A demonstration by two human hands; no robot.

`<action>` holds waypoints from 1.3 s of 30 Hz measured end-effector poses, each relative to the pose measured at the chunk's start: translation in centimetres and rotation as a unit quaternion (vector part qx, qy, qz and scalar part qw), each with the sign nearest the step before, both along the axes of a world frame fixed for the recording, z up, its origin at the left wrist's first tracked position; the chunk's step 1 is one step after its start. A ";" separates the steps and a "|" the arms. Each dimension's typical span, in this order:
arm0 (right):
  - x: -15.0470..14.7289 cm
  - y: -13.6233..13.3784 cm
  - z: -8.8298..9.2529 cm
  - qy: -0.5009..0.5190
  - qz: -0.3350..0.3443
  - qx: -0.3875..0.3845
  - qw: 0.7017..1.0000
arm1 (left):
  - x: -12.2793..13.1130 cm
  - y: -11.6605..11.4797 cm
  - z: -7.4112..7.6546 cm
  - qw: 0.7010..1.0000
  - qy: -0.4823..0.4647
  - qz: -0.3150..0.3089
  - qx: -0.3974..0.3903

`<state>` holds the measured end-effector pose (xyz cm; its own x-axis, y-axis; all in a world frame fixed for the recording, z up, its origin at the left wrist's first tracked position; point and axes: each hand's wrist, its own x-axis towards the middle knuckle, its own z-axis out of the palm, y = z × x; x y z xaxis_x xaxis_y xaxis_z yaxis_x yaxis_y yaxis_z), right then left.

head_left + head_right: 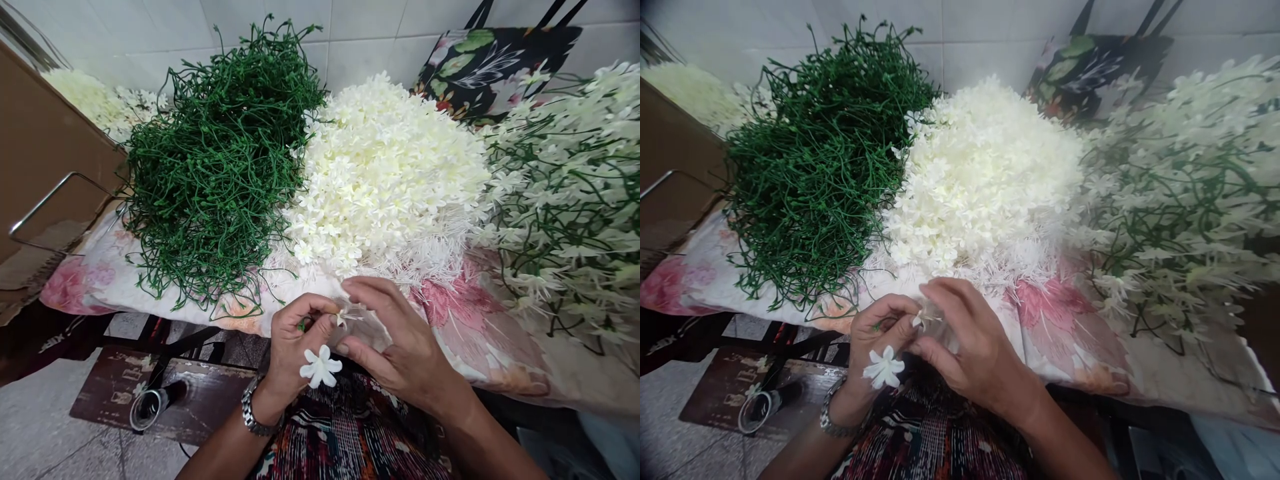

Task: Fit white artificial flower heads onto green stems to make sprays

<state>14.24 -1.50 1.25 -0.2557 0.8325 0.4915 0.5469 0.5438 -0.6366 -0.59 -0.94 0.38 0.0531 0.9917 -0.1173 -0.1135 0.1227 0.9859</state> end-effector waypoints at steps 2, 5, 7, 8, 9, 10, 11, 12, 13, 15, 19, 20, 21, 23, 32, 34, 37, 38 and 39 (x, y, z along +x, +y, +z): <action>-0.1 0.0 -0.2 0.020 0.007 0.005 1.000 | 0.0 -0.1 -0.1 0.999 -0.015 -0.026 -0.011; -0.2 0.1 -0.3 0.044 -0.015 0.008 0.999 | -0.2 -0.2 -0.1 0.996 -0.032 -0.077 -0.025; 0.0 0.0 -0.3 0.045 -0.024 -0.006 0.999 | -0.5 -0.2 0.0 0.994 -0.022 -0.104 -0.034; 0.2 0.0 -0.3 0.046 -0.027 -0.016 0.998 | -0.6 -0.3 0.2 0.993 -0.008 -0.113 -0.040; 0.5 -0.1 -0.3 0.050 -0.032 -0.026 0.998 | -0.7 -0.3 0.3 0.992 0.011 -0.121 -0.043; 0.7 -0.1 -0.3 0.056 -0.039 -0.035 0.997 | -0.8 -0.3 0.5 0.990 0.035 -0.128 -0.042; 0.9 -0.1 -0.2 0.063 -0.045 -0.046 0.996 | -0.8 -0.3 0.7 0.988 0.062 -0.136 -0.037; 1.1 -0.1 -0.1 0.071 -0.048 -0.055 0.995 | -0.8 -0.3 0.8 0.985 0.091 -0.145 -0.028; 1.2 -0.2 0.1 0.081 -0.047 -0.063 0.994 | -0.8 -0.3 1.0 0.981 0.118 -0.154 -0.015; 1.1 -0.2 0.5 0.104 -0.027 -0.075 0.991 | -0.7 -0.2 1.4 0.971 0.166 -0.174 0.012; 0.5 -0.2 1.5 0.119 0.026 -0.063 0.991 | -0.2 -0.1 2.0 0.944 0.251 -0.211 0.047; 0.3 -0.2 1.5 0.113 0.031 -0.053 0.992 | 0.0 -0.1 2.1 0.936 0.271 -0.218 0.053; 0.2 -0.2 1.6 0.105 0.032 -0.044 0.993 | 0.1 -0.2 2.2 0.929 0.287 -0.224 0.056; 0.2 -0.2 1.4 0.091 0.032 -0.028 0.995 | 0.2 -0.3 2.3 0.921 0.307 -0.233 0.054; 0.6 -0.4 0.7 0.059 0.003 -0.021 0.998 | 0.0 -0.9 1.6 0.963 0.176 -0.203 0.036; 0.6 -0.4 0.6 0.060 0.003 -0.019 0.998 | 0.0 -1.0 1.2 0.970 0.163 -0.175 0.047; 0.6 -0.5 0.4 0.062 0.003 -0.030 0.998 | 0.3 -0.9 0.9 0.980 0.147 -0.121 0.063; 0.5 -0.5 0.4 0.063 0.001 -0.034 0.997 | 0.4 -0.9 0.8 0.983 0.138 -0.104 0.066; 0.5 -0.6 0.3 0.064 -0.002 -0.037 0.997 | 0.5 -0.8 0.7 0.985 0.128 -0.089 0.067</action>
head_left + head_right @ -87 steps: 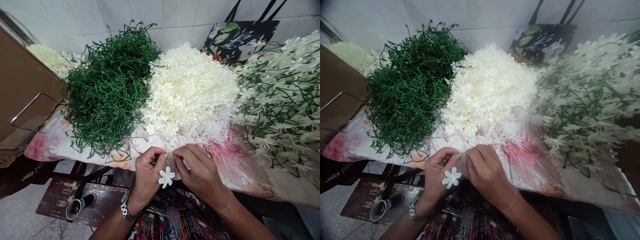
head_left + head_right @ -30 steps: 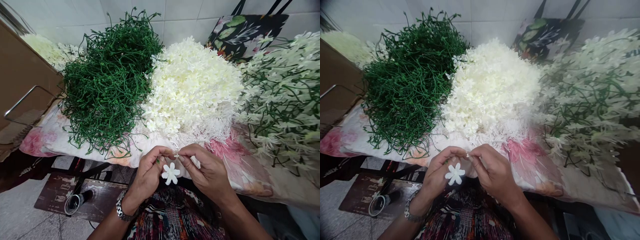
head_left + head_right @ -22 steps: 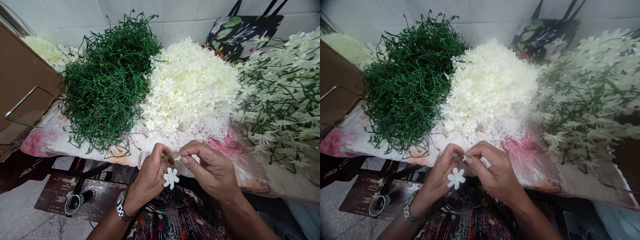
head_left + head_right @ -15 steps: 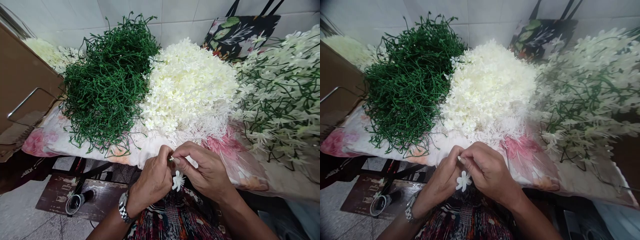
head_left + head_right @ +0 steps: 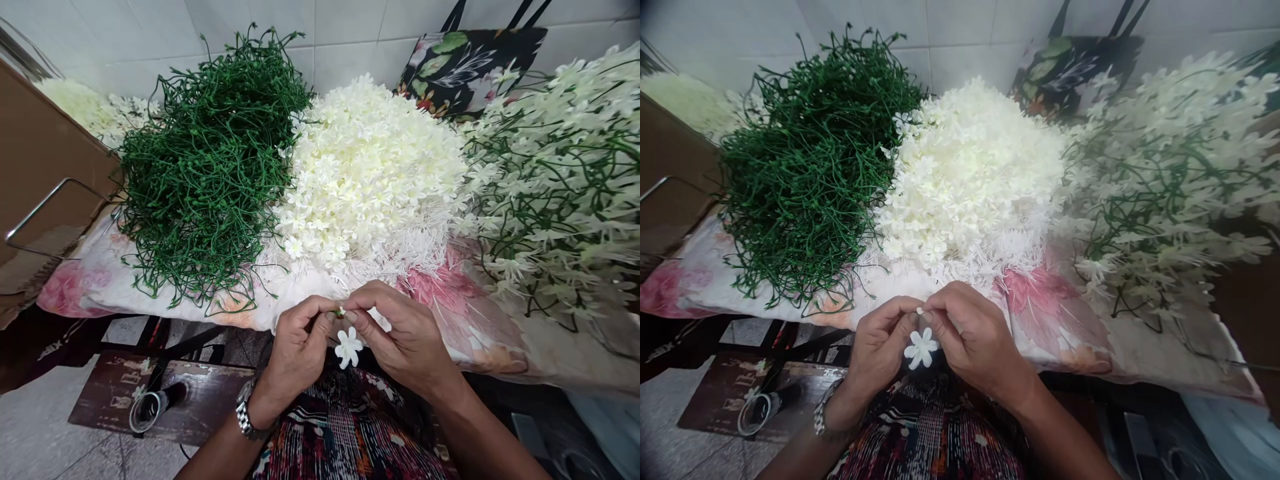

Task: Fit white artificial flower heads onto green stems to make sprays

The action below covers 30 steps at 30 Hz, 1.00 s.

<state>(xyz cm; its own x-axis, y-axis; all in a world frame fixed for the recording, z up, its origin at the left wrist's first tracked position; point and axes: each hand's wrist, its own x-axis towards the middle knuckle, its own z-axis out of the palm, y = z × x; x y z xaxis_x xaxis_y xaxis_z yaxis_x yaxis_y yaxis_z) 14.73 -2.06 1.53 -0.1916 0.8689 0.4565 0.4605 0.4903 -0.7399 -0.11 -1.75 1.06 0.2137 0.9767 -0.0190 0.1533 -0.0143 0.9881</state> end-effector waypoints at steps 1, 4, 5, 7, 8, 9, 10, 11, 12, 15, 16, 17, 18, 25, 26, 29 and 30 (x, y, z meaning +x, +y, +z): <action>-0.1 0.0 -0.1 0.000 -0.005 -0.002 1.000 | 0.1 0.1 -0.1 1.000 -0.010 0.012 0.000; -0.2 0.0 -0.3 -0.003 -0.021 -0.002 1.000 | 0.3 0.2 -0.5 0.999 -0.019 0.033 0.005; -0.3 0.0 -0.4 -0.006 -0.025 0.000 1.000 | 0.3 0.2 -0.6 0.999 -0.017 0.037 0.010; -0.3 0.0 -0.5 -0.013 -0.028 0.008 0.999 | 0.3 0.2 -0.9 0.999 -0.009 0.041 0.023; -0.3 0.1 -0.6 -0.017 -0.028 0.012 0.999 | 0.3 0.2 -1.0 0.999 -0.006 0.043 0.031; -0.3 0.1 -0.6 -0.020 -0.027 0.017 0.999 | 0.4 0.2 -1.0 0.998 -0.002 0.044 0.039; -0.3 0.1 -0.7 -0.023 -0.026 0.022 0.999 | 0.4 0.2 -1.0 0.998 0.001 0.043 0.046; -0.4 0.2 -0.7 -0.026 -0.025 0.026 0.999 | 0.4 0.2 -1.0 0.998 0.005 0.041 0.052; -0.4 0.2 -0.8 -0.026 -0.025 0.030 0.999 | 0.5 0.2 -1.0 0.998 0.012 0.038 0.056; -0.4 0.2 -0.8 -0.027 -0.026 0.036 0.999 | 0.6 0.1 -1.0 0.996 0.049 0.030 0.065; -0.5 0.2 -0.7 -0.028 -0.027 0.038 0.999 | 0.6 0.1 -0.9 0.995 0.064 0.029 0.070; -0.5 0.3 -0.7 -0.030 -0.027 0.038 0.998 | 0.6 0.1 -1.0 0.994 0.078 0.027 0.075; -0.5 0.3 -0.6 -0.034 -0.025 0.038 0.998 | 0.6 0.1 -1.0 0.992 0.092 0.025 0.081; -0.4 0.6 -0.4 -0.048 -0.006 0.030 0.998 | 0.6 0.2 -1.2 0.989 0.117 0.019 0.087; -0.4 0.6 -0.4 -0.045 -0.006 0.027 0.999 | 0.7 0.2 -1.2 0.990 0.112 0.019 0.084; -0.4 0.6 -0.6 -0.034 -0.004 0.016 0.999 | 0.7 0.2 -1.0 0.992 0.098 0.021 0.082; -0.4 0.7 -0.6 -0.032 -0.002 0.012 0.999 | 0.8 0.2 -1.0 0.992 0.097 0.021 0.081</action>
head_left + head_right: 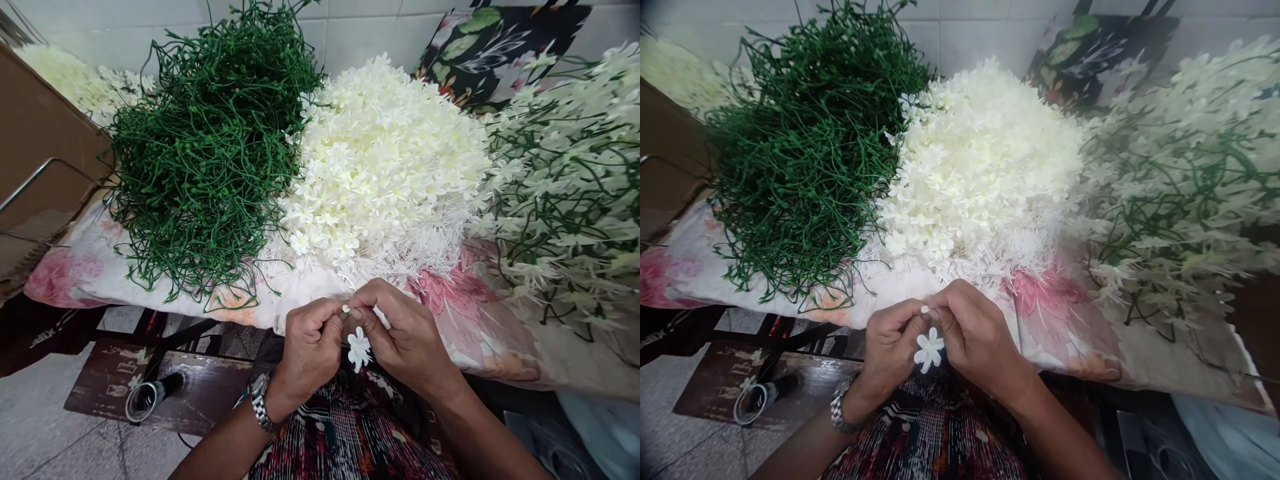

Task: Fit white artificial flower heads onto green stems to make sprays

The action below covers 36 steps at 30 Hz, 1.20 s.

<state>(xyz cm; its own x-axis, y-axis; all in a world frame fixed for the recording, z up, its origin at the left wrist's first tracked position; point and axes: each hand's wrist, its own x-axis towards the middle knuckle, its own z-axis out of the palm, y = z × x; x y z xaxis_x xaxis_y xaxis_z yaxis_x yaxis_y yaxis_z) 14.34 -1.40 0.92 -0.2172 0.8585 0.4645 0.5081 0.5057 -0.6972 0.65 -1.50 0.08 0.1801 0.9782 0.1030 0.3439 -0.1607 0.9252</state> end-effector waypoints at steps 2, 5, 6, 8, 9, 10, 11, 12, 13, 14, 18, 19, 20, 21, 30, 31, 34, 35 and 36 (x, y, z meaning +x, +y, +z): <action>0.0 0.0 -0.2 0.005 0.006 -0.009 1.000 | 0.0 0.0 0.0 1.000 -0.001 0.002 0.001; 0.1 0.0 -0.4 0.013 0.010 -0.026 1.000 | 0.1 0.0 -0.1 1.000 -0.004 0.006 -0.003; 0.1 0.0 -0.5 0.015 0.010 -0.031 0.999 | 0.1 0.0 -0.1 1.000 -0.006 0.008 -0.004; 0.1 0.0 -0.7 0.020 0.011 -0.035 0.999 | 0.1 0.0 -0.1 1.000 -0.005 0.008 -0.005; 0.1 0.0 -0.7 0.023 0.011 -0.035 0.999 | 0.1 0.0 -0.1 1.000 -0.004 0.009 -0.004; 0.1 0.0 -0.8 0.027 0.011 -0.033 0.999 | 0.1 0.0 -0.1 1.000 -0.003 0.009 -0.002; 0.0 0.0 -0.8 0.031 0.011 -0.031 0.999 | 0.2 0.0 -0.1 1.000 -0.001 0.009 -0.001; 0.0 0.0 -0.8 0.034 0.011 -0.027 0.999 | 0.2 0.0 -0.1 1.000 0.003 0.010 -0.002; 0.0 0.0 -0.9 0.035 0.010 -0.023 0.999 | 0.2 0.0 -0.1 1.000 0.006 0.012 -0.001; -0.1 0.0 -0.9 0.035 0.008 -0.019 0.999 | 0.2 0.0 -0.1 1.000 0.008 0.013 0.000; -0.2 0.1 -1.0 0.031 -0.002 -0.010 0.999 | 0.3 0.0 -0.1 1.000 0.014 0.020 0.007; -0.2 0.1 -1.1 0.030 -0.005 -0.010 0.999 | 0.3 0.0 -0.1 1.000 0.013 0.022 0.010; -0.2 0.1 -1.1 0.029 -0.008 -0.009 1.000 | 0.3 0.0 -0.1 1.000 0.012 0.024 0.012; -0.2 0.0 -1.1 0.028 -0.010 -0.008 1.000 | 0.4 0.0 -0.1 1.000 0.011 0.025 0.015; -0.5 0.2 -1.1 0.028 -0.007 0.014 0.999 | 0.5 0.1 -0.2 0.999 0.029 0.034 0.020; -0.5 0.2 -1.1 0.026 -0.008 0.017 0.999 | 0.5 0.1 -0.2 0.999 0.030 0.033 0.023; -0.4 0.2 -0.9 0.018 -0.003 0.016 1.000 | 0.4 0.0 -0.1 0.999 0.013 0.028 0.012; -0.3 0.2 -0.8 0.016 0.000 0.013 1.000 | 0.3 0.0 -0.1 1.000 -0.003 0.026 -0.003; -0.2 0.2 -0.7 0.015 0.002 0.012 1.000 | 0.2 0.0 0.0 0.999 -0.023 0.022 -0.022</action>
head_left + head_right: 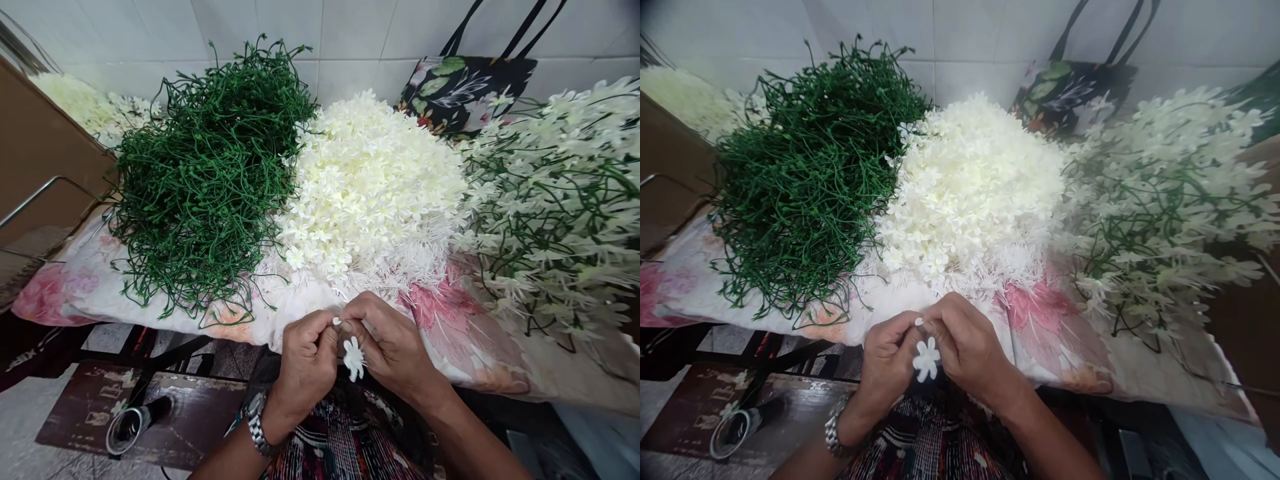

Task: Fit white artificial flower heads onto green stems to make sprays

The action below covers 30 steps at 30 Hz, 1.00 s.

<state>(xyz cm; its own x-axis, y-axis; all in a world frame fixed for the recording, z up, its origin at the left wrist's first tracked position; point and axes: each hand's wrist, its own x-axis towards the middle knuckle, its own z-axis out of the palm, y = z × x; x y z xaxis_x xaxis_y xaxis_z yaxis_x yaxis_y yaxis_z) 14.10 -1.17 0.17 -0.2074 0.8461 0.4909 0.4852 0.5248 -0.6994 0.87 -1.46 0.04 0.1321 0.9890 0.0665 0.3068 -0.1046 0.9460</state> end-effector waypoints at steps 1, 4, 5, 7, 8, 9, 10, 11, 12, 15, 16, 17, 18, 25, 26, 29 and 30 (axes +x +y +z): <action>0.1 0.0 0.1 -0.004 0.002 0.000 1.000 | -0.1 0.0 0.1 1.000 -0.021 -0.003 -0.019; 0.3 -0.2 0.2 -0.017 0.005 0.007 1.000 | -0.3 0.1 0.2 0.996 -0.067 -0.008 -0.062; 0.4 -0.2 0.2 -0.021 0.005 0.011 1.000 | -0.3 0.1 0.2 0.995 -0.076 -0.007 -0.069; 0.6 -0.4 0.2 -0.030 -0.002 0.016 0.999 | -0.4 0.2 0.3 0.993 -0.088 -0.005 -0.079; 0.7 -0.4 0.3 -0.034 -0.007 0.016 0.999 | -0.3 0.2 0.3 0.992 -0.092 -0.004 -0.082; 0.8 -0.5 0.3 -0.037 -0.012 0.013 0.999 | -0.3 0.2 0.4 0.992 -0.096 -0.003 -0.084; 0.9 -0.5 0.3 -0.038 -0.014 0.008 0.999 | -0.3 0.3 0.4 0.991 -0.099 -0.002 -0.086; 1.0 -0.5 0.4 -0.037 -0.015 0.001 0.999 | -0.3 0.3 0.4 0.991 -0.100 0.000 -0.088; 1.1 -0.5 0.5 -0.035 -0.013 -0.005 0.999 | -0.3 0.3 0.4 0.991 -0.101 0.001 -0.089; 1.3 -0.4 0.6 -0.032 0.004 -0.015 0.999 | -0.3 0.3 0.5 0.992 -0.093 0.002 -0.089; 1.3 -0.4 0.6 -0.034 0.010 -0.014 0.999 | -0.3 0.3 0.5 0.992 -0.088 0.002 -0.087; 1.3 -0.3 0.6 -0.037 0.016 -0.012 0.999 | -0.3 0.3 0.4 0.993 -0.082 0.002 -0.083; 1.3 -0.2 0.6 -0.039 0.021 -0.012 0.999 | -0.3 0.3 0.3 0.994 -0.076 0.002 -0.079; 1.3 0.2 0.2 -0.034 0.038 -0.009 0.999 | -0.1 0.2 -0.2 1.000 -0.015 0.002 -0.009; 1.2 0.3 0.1 -0.034 0.035 -0.010 0.999 | -0.1 0.2 -0.2 1.000 -0.008 -0.001 -0.001; 1.1 0.3 -0.1 -0.031 0.027 -0.009 0.999 | 0.0 0.3 -0.1 1.000 0.014 -0.013 0.022; 1.0 0.3 -0.2 -0.031 0.026 -0.005 0.999 | 0.0 0.3 -0.1 0.999 0.020 -0.015 0.028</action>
<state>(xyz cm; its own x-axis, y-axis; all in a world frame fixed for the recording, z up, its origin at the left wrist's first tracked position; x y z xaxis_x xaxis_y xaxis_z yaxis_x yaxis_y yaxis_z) 15.08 -0.90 -0.04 -0.2813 0.8383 0.4671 0.4995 0.5435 -0.6746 0.85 -1.19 -0.05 0.1652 0.9793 0.1167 0.3399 -0.1676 0.9254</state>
